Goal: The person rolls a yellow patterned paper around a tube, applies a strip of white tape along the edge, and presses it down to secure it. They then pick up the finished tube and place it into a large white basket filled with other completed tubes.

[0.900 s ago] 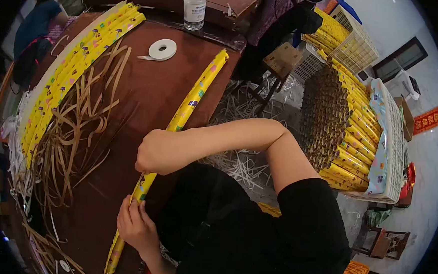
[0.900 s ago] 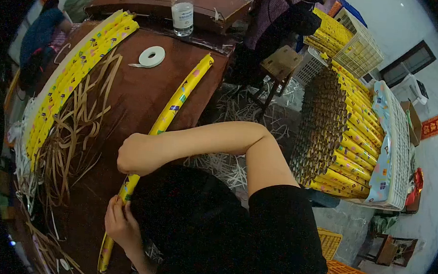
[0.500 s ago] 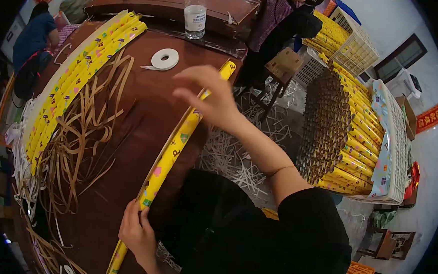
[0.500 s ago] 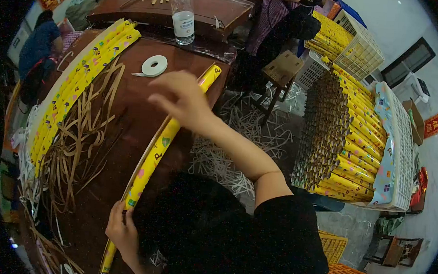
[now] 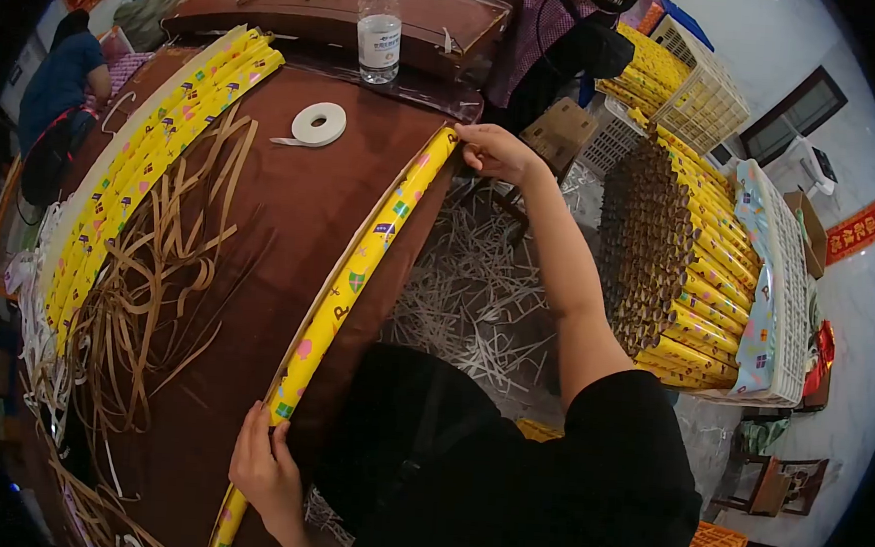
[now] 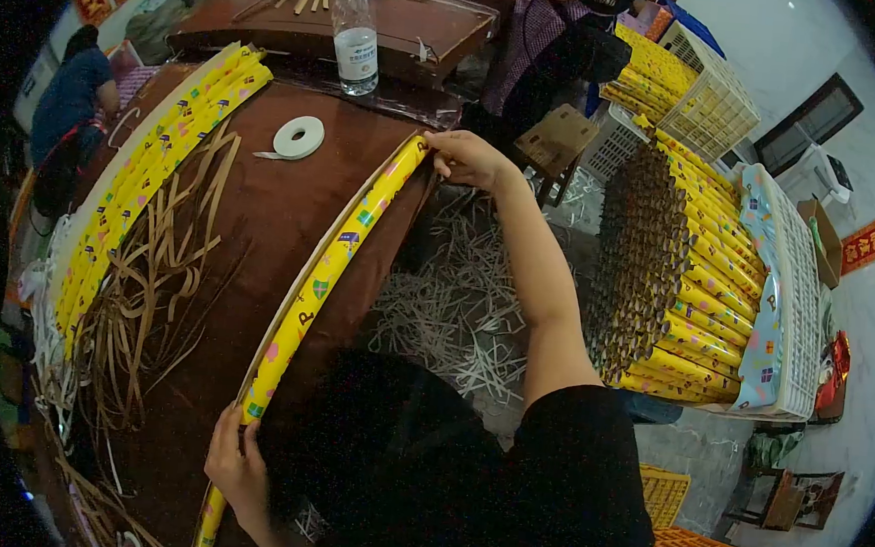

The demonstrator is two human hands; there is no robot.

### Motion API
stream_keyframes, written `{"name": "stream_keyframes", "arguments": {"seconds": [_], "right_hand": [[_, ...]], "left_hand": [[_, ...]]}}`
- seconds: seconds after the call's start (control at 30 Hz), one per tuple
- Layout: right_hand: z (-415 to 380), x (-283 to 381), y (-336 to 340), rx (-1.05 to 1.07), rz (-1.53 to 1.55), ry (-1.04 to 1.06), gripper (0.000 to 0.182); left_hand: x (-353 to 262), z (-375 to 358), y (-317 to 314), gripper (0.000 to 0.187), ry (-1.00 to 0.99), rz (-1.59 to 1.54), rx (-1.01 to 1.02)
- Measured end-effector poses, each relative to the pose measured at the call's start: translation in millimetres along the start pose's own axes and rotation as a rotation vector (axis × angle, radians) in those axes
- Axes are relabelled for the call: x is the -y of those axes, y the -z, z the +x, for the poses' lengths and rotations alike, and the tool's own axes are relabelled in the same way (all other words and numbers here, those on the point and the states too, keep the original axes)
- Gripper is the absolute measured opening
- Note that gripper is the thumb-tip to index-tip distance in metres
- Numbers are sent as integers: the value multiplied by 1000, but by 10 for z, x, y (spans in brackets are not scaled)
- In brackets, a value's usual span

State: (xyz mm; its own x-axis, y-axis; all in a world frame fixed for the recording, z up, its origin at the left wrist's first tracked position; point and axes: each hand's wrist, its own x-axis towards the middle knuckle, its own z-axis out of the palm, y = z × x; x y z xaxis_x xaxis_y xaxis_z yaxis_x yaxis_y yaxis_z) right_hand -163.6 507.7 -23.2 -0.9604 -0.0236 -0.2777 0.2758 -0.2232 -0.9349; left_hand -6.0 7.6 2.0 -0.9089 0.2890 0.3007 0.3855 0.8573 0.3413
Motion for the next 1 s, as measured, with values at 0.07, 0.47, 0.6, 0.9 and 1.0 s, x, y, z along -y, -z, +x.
{"name": "stream_keyframes", "arguments": {"seconds": [0.07,0.47,0.6,0.9,1.0], "right_hand": [[49,-15,96,23,-27,-1,21],[119,-99,95,-11,8,29,18],[95,-85,31,-58,-42,57,18],[86,-62,-73,-141,-46,112,23],[163,-125,43,-177,-110,143,20]], "left_hand": [[16,-11,-8,22,-8,3,-5],[49,-33,-17,24,-28,32,-6],[48,-25,-6,24,-30,24,-5],[32,5,5,24,-59,25,-42],[-3,32,-8,23,0,40,-37]]}}
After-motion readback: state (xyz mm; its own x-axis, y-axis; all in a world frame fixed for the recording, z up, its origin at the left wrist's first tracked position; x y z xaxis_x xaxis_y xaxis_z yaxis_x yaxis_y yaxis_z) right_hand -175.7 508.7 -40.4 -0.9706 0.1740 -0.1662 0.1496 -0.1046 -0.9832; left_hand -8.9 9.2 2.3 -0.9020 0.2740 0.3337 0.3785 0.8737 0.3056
